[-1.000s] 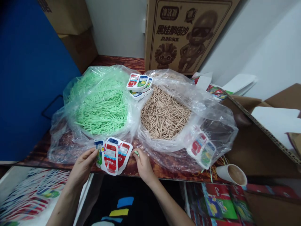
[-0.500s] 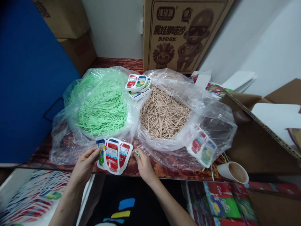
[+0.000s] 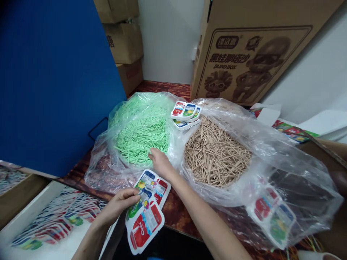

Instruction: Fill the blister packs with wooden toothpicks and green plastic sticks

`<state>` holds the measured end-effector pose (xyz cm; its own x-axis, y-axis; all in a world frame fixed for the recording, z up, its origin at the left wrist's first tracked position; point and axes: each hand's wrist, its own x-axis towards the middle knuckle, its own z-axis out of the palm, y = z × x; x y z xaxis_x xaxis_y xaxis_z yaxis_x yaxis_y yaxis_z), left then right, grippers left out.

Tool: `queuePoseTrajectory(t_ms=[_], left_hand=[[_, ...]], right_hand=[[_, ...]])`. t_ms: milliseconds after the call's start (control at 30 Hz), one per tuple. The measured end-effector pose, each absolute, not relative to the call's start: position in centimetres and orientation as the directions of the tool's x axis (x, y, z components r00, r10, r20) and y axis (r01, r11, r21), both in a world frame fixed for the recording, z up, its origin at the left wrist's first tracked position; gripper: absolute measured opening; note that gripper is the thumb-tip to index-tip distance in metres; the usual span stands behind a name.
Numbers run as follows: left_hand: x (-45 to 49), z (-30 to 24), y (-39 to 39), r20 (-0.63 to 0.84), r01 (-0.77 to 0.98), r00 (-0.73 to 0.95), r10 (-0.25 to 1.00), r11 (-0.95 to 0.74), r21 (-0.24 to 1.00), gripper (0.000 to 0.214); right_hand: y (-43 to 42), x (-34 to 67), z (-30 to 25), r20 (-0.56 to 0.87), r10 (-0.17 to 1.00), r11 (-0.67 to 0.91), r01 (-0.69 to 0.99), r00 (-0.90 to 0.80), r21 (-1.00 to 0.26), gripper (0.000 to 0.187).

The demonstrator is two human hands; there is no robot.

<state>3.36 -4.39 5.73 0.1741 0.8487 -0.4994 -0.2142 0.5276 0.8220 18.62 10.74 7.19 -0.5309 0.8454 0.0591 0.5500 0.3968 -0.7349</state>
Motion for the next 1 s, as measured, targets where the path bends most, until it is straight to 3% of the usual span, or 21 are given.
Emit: queuePoseTrajectory(t_ms=[100,200,400,600,667,733,800,833,1000], left_hand=[[3.4,5.8,-4.1,-0.495,-0.193,0.23,0.838,0.538,0.821,0.034],[3.3,5.8,-3.8,-0.489,-0.203,0.242,0.838,0.536,0.819,0.033],[3.3,6.3,-3.0,-0.447,-0.286,0.159,0.88,0.475,0.833,0.03],[4.2,6.1,-1.4,-0.394,-0.41,-0.032,0.919,0.347,0.843,0.031],[4.8,6.0,-0.8,-0.359,-0.395,-0.051,0.932,0.311,0.864,0.03],[5.4,6.1,-0.5,-0.321,-0.346,-0.043,0.946,0.287,0.893,0.03],[6.1,6.3,-0.5,-0.294,-0.303,-0.012,0.956,0.277,0.912,0.029],[6.4,6.5,-0.5,-0.29,-0.294,0.007,0.957,0.279,0.914,0.029],[8.1,7.0,-1.1,-0.318,-0.302,0.095,0.943,0.331,0.894,0.027]], right_hand=[[12.0,16.1,6.6,0.025,0.728,0.65,0.677,-0.686,-0.347,0.017],[12.5,14.8,6.1,-0.049,0.665,0.722,0.659,-0.745,-0.211,0.02],[13.9,14.8,6.4,0.001,0.707,0.667,0.666,-0.707,-0.333,0.017],[15.8,17.3,8.6,0.085,0.858,0.446,0.653,-0.507,-0.612,0.021],[15.5,19.1,9.5,0.032,0.887,0.274,0.468,-0.461,-0.841,0.02],[14.4,20.9,10.6,-0.094,0.88,-0.072,0.065,-0.466,-0.995,0.009],[12.9,22.5,11.8,-0.192,0.829,-0.389,-0.293,-0.525,-0.873,0.011],[12.0,23.1,12.4,-0.209,0.81,-0.464,-0.381,-0.548,-0.8,0.016],[8.3,24.7,14.4,-0.172,0.845,-0.483,-0.585,-0.507,-0.651,0.013]])
